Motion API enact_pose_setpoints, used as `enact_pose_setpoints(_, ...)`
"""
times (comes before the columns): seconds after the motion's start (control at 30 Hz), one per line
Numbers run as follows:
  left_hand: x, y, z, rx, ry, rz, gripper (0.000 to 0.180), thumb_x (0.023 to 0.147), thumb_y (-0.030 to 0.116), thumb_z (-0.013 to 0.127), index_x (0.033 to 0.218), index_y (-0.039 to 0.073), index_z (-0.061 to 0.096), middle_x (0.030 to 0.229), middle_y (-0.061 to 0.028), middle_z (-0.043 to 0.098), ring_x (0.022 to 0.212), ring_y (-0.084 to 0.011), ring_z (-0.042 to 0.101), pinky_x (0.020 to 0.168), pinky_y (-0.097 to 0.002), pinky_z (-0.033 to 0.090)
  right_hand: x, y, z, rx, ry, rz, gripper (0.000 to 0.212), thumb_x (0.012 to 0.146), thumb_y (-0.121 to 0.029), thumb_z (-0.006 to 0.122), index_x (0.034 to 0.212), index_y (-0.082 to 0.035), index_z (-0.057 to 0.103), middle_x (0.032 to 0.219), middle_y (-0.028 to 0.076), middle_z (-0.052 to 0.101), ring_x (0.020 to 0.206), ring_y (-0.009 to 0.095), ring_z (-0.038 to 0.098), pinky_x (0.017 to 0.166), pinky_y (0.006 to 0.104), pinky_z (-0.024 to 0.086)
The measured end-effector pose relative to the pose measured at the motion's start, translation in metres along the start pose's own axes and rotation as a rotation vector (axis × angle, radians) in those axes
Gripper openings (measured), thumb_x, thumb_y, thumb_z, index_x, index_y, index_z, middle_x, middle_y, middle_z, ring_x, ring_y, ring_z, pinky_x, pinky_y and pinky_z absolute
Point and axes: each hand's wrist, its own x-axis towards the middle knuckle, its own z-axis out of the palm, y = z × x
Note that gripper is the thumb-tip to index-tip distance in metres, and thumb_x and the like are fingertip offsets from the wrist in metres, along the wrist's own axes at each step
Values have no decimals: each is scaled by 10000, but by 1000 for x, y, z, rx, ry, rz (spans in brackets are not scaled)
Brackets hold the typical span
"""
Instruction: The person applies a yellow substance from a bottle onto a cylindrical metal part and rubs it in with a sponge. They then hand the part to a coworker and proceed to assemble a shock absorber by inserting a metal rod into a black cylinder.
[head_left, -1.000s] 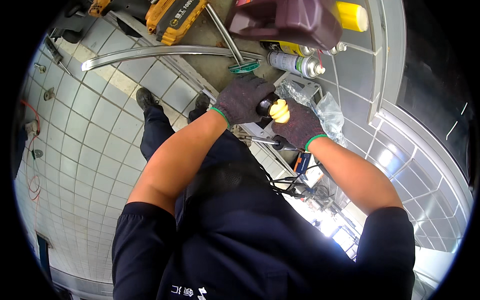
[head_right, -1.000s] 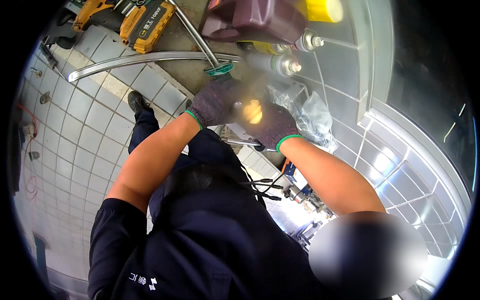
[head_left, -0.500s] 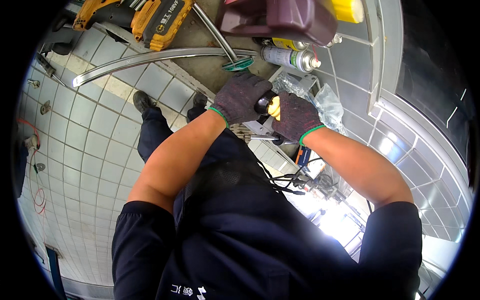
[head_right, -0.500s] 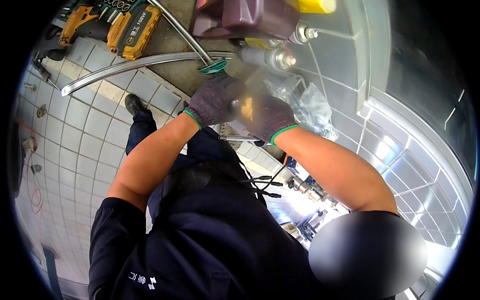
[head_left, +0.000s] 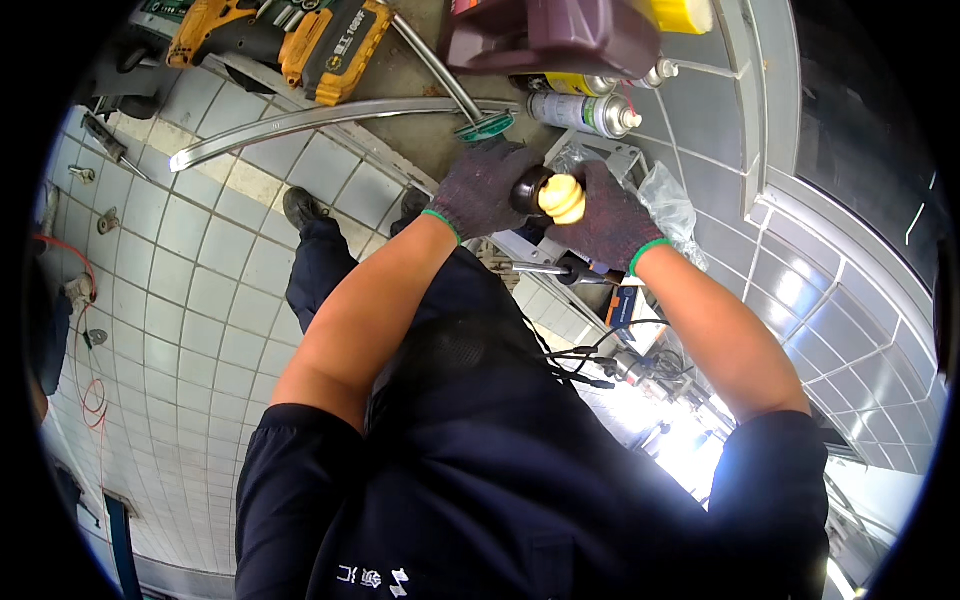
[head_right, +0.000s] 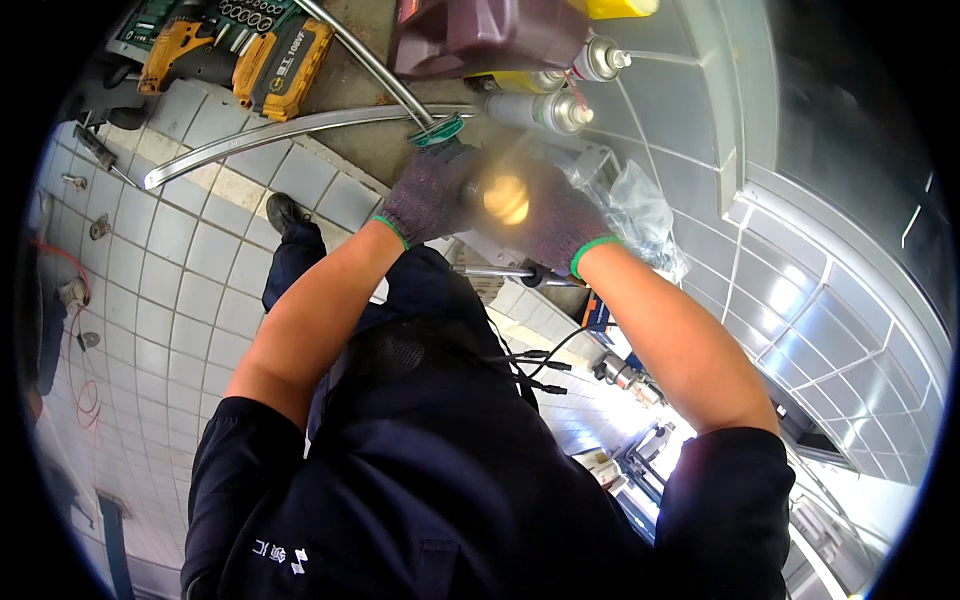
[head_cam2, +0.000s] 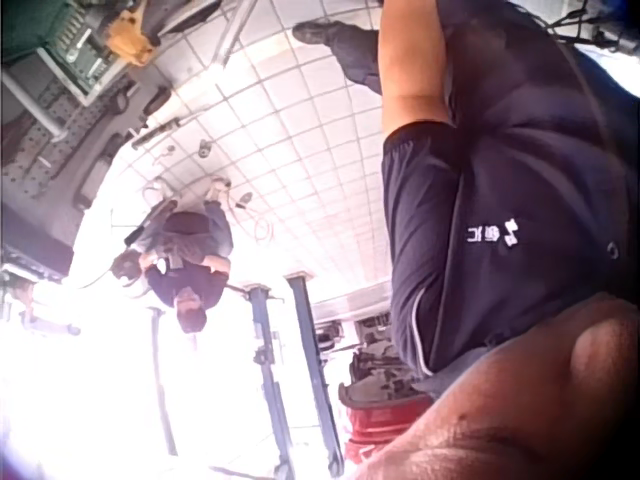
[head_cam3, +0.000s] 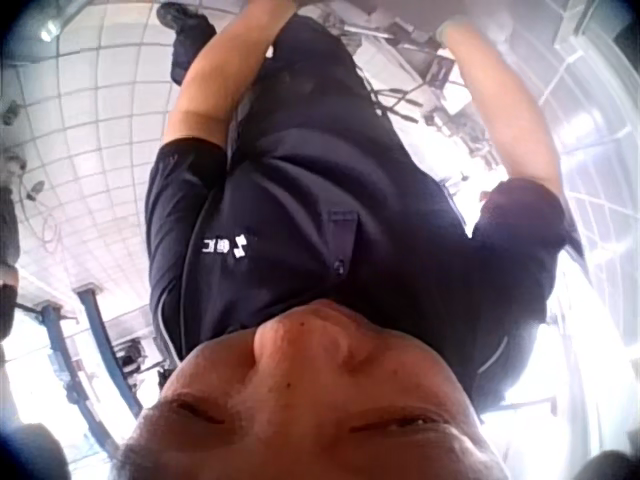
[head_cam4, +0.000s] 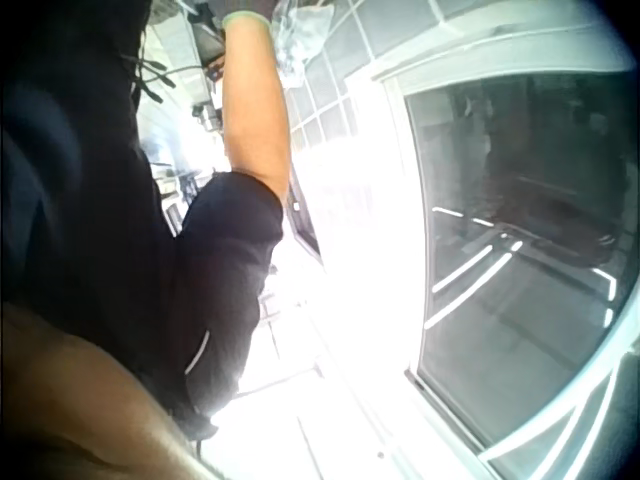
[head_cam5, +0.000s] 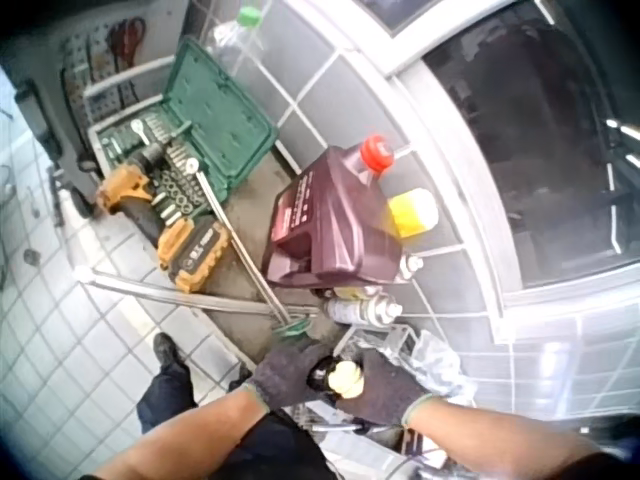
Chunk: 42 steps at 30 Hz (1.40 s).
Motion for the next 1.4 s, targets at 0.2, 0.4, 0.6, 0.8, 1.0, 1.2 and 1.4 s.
enact_pose_setpoints(0.2,-2,-2,2,17,-16,16,619,683,205,932,1249,123,695,1140,-150,756,1093,-390,729,959,-517,586,-13,47,8,193,93,-149,806,801,-318,959,1501,-114,616,1326,142,718,1254,305,706,1100,455,560)
enact_pose_setpoints(0.4,-2,-3,1,22,-23,24,611,691,198,922,1253,119,697,1138,-147,760,1089,-392,730,968,-517,587,-1,26,-10,195,-83,-137,709,776,-307,949,1394,-113,660,1258,143,724,1212,342,710,1040,458,572)
enact_pose_setpoints(0.6,0,-5,0,13,-23,27,594,692,195,918,1241,126,703,1127,-137,759,1071,-388,732,961,-512,589,14,22,-3,-41,25,-323,556,776,-321,905,1224,-76,685,1124,163,709,1094,407,705,944,502,580)
enact_pose_setpoints(0.8,2,-3,-5,-3,-26,63,570,688,175,917,1214,139,701,1102,-127,750,1058,-381,731,944,-515,591,17,15,8,-103,27,-192,408,807,-285,854,1080,-51,661,1048,203,693,1039,434,694,902,537,571)
enact_pose_setpoints(1.0,6,-7,-7,-76,-5,36,551,691,162,918,1197,139,703,1073,-127,747,1032,-377,735,919,-514,593,21,-19,-16,-145,-104,-119,526,771,-338,866,1153,-45,655,1104,224,731,1078,439,710,945,541,567)
enact_pose_setpoints(1.2,9,-5,-9,-73,-53,14,558,687,163,919,1200,138,703,1078,-132,743,1032,-373,737,909,-499,596,25,-14,-8,-241,-152,30,618,783,-338,838,1308,-88,629,1135,227,737,1127,442,711,988,534,568)
enact_pose_setpoints(1.4,12,-4,-17,-130,-175,-46,619,695,246,951,1257,145,713,1123,-143,742,1089,-388,719,957,-522,578,27,-31,-16,-207,-194,87,749,776,-328,830,1459,-121,602,1192,236,739,1160,447,706,998,551,573)
